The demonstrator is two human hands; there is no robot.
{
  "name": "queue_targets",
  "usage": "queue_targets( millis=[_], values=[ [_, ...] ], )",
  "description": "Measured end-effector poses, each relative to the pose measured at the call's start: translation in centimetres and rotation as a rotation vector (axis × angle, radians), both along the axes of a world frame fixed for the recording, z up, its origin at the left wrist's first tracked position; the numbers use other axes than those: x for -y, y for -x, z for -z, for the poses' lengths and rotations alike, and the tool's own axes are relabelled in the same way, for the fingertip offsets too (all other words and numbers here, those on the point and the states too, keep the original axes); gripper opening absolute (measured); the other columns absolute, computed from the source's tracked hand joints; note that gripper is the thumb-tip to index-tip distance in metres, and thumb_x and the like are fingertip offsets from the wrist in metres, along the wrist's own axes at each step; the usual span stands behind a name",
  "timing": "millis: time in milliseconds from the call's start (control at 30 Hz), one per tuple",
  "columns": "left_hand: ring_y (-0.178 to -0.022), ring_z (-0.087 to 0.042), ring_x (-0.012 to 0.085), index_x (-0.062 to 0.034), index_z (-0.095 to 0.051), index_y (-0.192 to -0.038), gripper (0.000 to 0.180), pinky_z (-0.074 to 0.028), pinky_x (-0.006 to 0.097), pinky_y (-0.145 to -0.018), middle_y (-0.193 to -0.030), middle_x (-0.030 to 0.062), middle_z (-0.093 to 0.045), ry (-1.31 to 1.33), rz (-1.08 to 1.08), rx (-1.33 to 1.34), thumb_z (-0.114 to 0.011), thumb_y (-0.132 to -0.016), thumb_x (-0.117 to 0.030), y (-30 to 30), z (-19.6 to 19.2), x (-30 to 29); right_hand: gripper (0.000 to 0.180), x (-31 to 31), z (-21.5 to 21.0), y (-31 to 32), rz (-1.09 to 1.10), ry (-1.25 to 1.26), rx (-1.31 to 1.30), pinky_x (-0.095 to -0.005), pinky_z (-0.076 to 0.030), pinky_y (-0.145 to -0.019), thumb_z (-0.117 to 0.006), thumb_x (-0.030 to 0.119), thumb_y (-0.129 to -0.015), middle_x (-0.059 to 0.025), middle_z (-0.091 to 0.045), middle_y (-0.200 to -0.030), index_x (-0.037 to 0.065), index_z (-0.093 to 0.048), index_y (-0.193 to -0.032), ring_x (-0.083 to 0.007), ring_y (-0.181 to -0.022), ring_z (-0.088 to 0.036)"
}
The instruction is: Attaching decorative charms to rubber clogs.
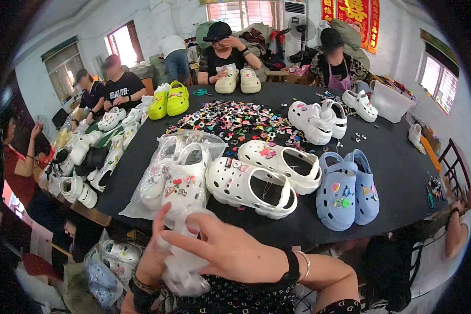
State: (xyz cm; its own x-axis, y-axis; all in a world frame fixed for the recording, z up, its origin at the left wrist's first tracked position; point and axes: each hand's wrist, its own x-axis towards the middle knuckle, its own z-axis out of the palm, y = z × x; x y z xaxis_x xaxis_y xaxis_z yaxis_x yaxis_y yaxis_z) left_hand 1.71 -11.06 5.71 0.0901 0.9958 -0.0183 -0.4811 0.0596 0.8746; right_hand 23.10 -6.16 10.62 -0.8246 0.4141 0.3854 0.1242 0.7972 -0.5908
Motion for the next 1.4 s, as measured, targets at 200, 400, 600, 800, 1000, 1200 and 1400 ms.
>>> queue_targets(
  millis=[200,400,600,800,1000,1200,1400],
  values=[
    [-0.133,-0.041,0.0244,-0.0222,0.010,-0.155,0.115,-0.040,0.038,-0.105,-0.156,0.0160,-0.007,-0.342,0.293,-0.516,-0.058,-0.069,0.015,-1.0,0.3,-1.6,0.079,0.4,0.5,0.0,0.028,0.127,0.095,-0.0439,-0.053,-0.078,-0.078,0.010,-0.069,-0.0192,-0.061,-0.103,0.009,-0.041,-0.139,-0.0396,-0.094,-0.062],
    [-0.139,-0.031,0.0251,-0.0134,0.002,-0.155,0.102,-0.033,0.040,-0.111,-0.157,0.0157,-0.009,-0.189,0.281,-0.016,-0.069,-0.082,-0.010,-2.1,-0.2,-2.3,0.045,-1.6,2.0,-2.1,0.188,-0.009,-0.099,-0.0436,-0.053,-0.074,-0.072,0.002,-0.062,-0.0142,-0.064,-0.095,0.007,-0.059,-0.105,-0.0368,-0.088,-0.064],
    [-0.138,-0.032,0.0292,-0.0020,-0.019,-0.149,0.085,-0.027,0.041,-0.114,-0.153,0.0168,-0.020,-0.517,0.066,-0.522,-0.071,-0.088,-0.029,-3.1,2.5,-1.9,0.044,-2.0,2.8,-1.5,0.464,-0.142,-0.297,-0.0402,-0.051,-0.065,-0.075,0.002,-0.059,-0.0139,-0.060,-0.085,0.006,-0.056,-0.098,-0.0361,-0.077,-0.062],
    [-0.130,-0.044,0.0326,0.0001,-0.037,-0.142,0.056,-0.037,0.042,-0.108,-0.152,0.0196,-0.020,-0.474,-0.341,-0.382,-0.058,-0.091,-0.007,-4.4,2.4,-1.9,0.065,-1.1,3.8,-0.7,-0.022,0.605,-0.334,-0.0314,-0.046,-0.080,-0.070,0.007,-0.079,-0.0117,-0.050,-0.107,0.003,-0.034,-0.133,-0.0178,-0.096,-0.053],
    [-0.139,-0.017,0.0528,-0.0069,0.012,-0.151,0.106,-0.032,0.054,-0.109,-0.151,0.0366,0.002,-0.971,-0.278,-0.873,-0.069,-0.082,-0.014,-6.4,1.7,-3.8,0.082,-2.1,2.4,-2.5,0.104,0.643,-0.242,-0.0337,-0.042,-0.096,-0.080,0.022,-0.080,-0.0156,-0.049,-0.124,0.002,-0.029,-0.141,-0.0211,-0.115,-0.050],
    [-0.140,-0.023,0.0458,-0.0012,-0.014,-0.149,0.089,-0.025,0.051,-0.113,-0.152,0.0308,-0.013,-0.849,-0.097,-0.886,-0.065,-0.076,-0.004,-5.9,-0.6,-5.5,0.048,-5.2,-0.8,-7.4,0.415,0.132,-0.377,-0.0333,-0.047,-0.090,-0.077,0.012,-0.080,-0.0115,-0.062,-0.113,0.002,-0.056,-0.123,-0.0200,-0.104,-0.059],
    [-0.088,-0.058,0.0384,-0.0007,-0.054,-0.105,0.034,-0.049,0.044,-0.077,-0.092,0.0185,-0.058,-0.792,-0.365,-1.071,-0.072,-0.079,-0.014,-9.3,1.8,-11.3,0.045,-9.7,0.1,-10.7,0.502,0.300,-0.289,-0.0327,-0.048,-0.085,-0.075,0.012,-0.084,-0.0104,-0.061,-0.111,0.002,-0.051,-0.121,-0.0151,-0.102,-0.057]
  ],
)
